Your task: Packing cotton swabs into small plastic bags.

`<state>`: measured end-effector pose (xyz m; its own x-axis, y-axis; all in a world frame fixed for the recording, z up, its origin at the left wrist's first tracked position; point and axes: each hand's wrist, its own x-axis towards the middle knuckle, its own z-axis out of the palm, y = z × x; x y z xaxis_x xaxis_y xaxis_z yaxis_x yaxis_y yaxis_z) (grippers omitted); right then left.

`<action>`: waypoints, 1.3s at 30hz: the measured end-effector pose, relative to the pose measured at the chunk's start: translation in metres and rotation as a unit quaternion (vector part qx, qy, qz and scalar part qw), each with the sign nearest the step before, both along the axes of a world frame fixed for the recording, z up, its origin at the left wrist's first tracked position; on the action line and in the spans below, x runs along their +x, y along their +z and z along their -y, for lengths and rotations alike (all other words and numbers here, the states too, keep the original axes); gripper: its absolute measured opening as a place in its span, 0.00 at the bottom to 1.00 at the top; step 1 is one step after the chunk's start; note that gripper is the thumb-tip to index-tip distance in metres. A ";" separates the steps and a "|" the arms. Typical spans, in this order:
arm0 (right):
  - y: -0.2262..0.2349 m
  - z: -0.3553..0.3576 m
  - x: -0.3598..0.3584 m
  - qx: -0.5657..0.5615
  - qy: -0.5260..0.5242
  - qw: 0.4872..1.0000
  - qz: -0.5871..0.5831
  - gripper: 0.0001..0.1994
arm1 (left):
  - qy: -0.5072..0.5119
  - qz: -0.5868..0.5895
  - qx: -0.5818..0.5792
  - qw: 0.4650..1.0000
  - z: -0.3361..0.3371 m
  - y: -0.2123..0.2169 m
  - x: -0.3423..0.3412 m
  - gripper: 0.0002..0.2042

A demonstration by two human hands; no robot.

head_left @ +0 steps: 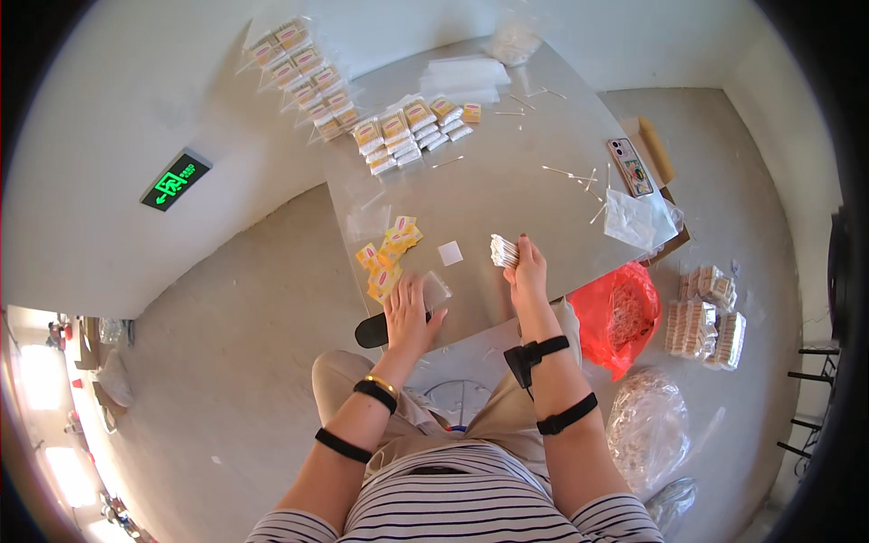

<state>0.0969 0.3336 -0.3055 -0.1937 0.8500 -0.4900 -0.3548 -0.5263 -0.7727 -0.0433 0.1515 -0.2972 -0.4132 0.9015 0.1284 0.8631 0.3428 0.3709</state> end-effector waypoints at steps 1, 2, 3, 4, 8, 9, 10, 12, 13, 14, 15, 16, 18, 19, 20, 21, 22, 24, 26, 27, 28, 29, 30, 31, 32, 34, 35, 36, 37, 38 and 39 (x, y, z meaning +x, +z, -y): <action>-0.001 0.007 0.004 -0.017 -0.001 1.000 -0.018 0.15 | 0.021 -0.008 0.019 1.000 -0.007 -0.002 -0.004 0.34; -0.001 0.014 0.008 -0.034 -0.002 0.999 -0.036 0.15 | 0.023 -0.006 0.020 1.000 -0.014 -0.004 -0.008 0.34; 0.000 0.022 0.010 -0.033 0.001 0.999 -0.035 0.15 | 0.019 0.004 -0.017 1.000 -0.020 -0.005 -0.014 0.35; 0.002 0.029 0.014 -0.039 0.001 0.998 -0.048 0.14 | 0.015 0.014 -0.055 0.998 -0.024 -0.006 -0.018 0.36; 0.005 0.049 0.028 -0.042 0.015 0.997 -0.067 0.14 | -0.022 -0.004 -0.087 0.996 -0.028 -0.010 -0.024 0.34; 0.006 0.053 0.031 -0.040 0.015 0.997 -0.067 0.14 | -0.040 -0.021 -0.070 0.997 -0.025 -0.013 -0.024 0.34; 0.007 0.056 0.033 -0.042 0.015 0.996 -0.074 0.13 | -0.056 -0.038 -0.052 0.996 -0.021 -0.016 -0.025 0.33; 0.011 0.063 0.035 -0.044 0.018 0.996 -0.080 0.13 | -0.038 0.029 -0.021 0.999 -0.010 -0.018 -0.027 0.31; 0.013 0.066 0.036 -0.040 0.016 0.995 -0.085 0.14 | -0.019 0.096 0.009 0.995 -0.003 -0.019 -0.029 0.30; 0.016 0.070 0.037 -0.037 0.015 0.995 -0.090 0.15 | -0.016 0.095 0.008 0.995 0.005 -0.019 -0.029 0.30; 0.015 0.071 0.039 -0.038 0.019 0.995 -0.091 0.15 | 0.012 0.247 0.052 0.968 0.012 -0.016 -0.028 0.29; 0.014 0.072 0.042 -0.038 0.014 0.996 -0.078 0.14 | 0.040 0.392 0.095 0.914 0.021 -0.012 -0.027 0.29; 0.013 0.075 0.045 -0.041 0.016 0.997 -0.068 0.14 | 0.042 0.465 0.108 0.878 0.046 -0.006 -0.030 0.29; 0.013 0.077 0.046 -0.049 0.014 0.997 -0.058 0.13 | 0.038 0.536 0.120 0.835 0.060 -0.004 -0.033 0.29; 0.013 0.079 0.047 -0.056 0.012 0.997 -0.049 0.13 | 0.044 0.534 0.122 0.835 0.074 -0.002 -0.038 0.29; 0.012 0.081 0.049 -0.058 0.019 0.997 -0.051 0.13 | 0.029 0.485 0.094 0.869 0.090 -0.003 -0.045 0.31; 0.010 0.083 0.050 -0.057 0.030 0.996 -0.055 0.13 | 0.015 0.434 0.067 0.898 0.106 -0.007 -0.053 0.33; 0.010 0.087 0.044 -0.070 0.031 0.995 -0.057 0.12 | 0.033 0.371 0.056 0.927 0.138 -0.019 -0.071 0.34; 0.011 0.092 0.042 -0.071 0.043 0.995 -0.059 0.12 | 0.096 0.298 0.023 0.949 0.158 -0.024 -0.081 0.37; 0.010 0.094 0.042 -0.070 0.050 0.995 -0.059 0.12 | 0.100 0.297 0.024 0.949 0.164 -0.024 -0.085 0.37; 0.010 0.095 0.042 -0.071 0.054 0.994 -0.060 0.12 | 0.110 0.281 0.016 0.953 0.168 -0.025 -0.090 0.36; 0.010 0.097 0.042 -0.074 0.051 0.994 -0.055 0.13 | 0.118 0.265 0.008 0.957 0.172 -0.026 -0.094 0.35; 0.008 0.097 0.043 -0.077 0.047 0.995 -0.050 0.13 | 0.121 0.265 0.009 0.957 0.173 -0.025 -0.095 0.35; 0.006 0.098 0.046 -0.077 0.049 0.995 -0.050 0.13 | 0.102 0.241 0.010 0.965 0.173 -0.025 -0.097 0.34; 0.004 0.099 0.048 -0.065 0.056 0.994 -0.060 0.13 | 0.082 0.217 0.011 0.973 0.173 -0.025 -0.098 0.33; 0.000 0.099 0.050 -0.052 0.064 0.994 -0.071 0.13 | 0.072 0.194 0.012 0.978 0.172 -0.027 -0.102 0.33; -0.003 0.099 0.051 -0.051 0.069 0.994 -0.074 0.13 | 0.060 0.171 0.011 0.983 0.171 -0.028 -0.105 0.32; -0.003 0.099 0.051 -0.050 0.075 0.993 -0.078 0.13 | 0.061 0.171 0.012 0.983 0.171 -0.029 -0.107 0.32; -0.004 0.100 0.051 -0.050 0.075 0.993 -0.078 0.13 | 0.046 0.146 -0.005 0.988 0.171 -0.031 -0.110 0.33; -0.005 0.100 0.051 -0.045 0.077 0.993 -0.082 0.13 | 0.032 0.121 -0.021 0.992 0.172 -0.032 -0.113 0.33; -0.005 0.101 0.052 -0.040 0.078 0.992 -0.086 0.13 | 0.030 0.123 -0.021 0.992 0.169 -0.030 -0.114 0.33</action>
<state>0.1490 0.2329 -0.3101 -0.4060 0.7625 -0.5037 -0.3874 -0.6428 -0.6608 -0.1570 -0.0178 -0.3274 -0.4809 0.8765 -0.0203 0.7260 0.4111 0.5513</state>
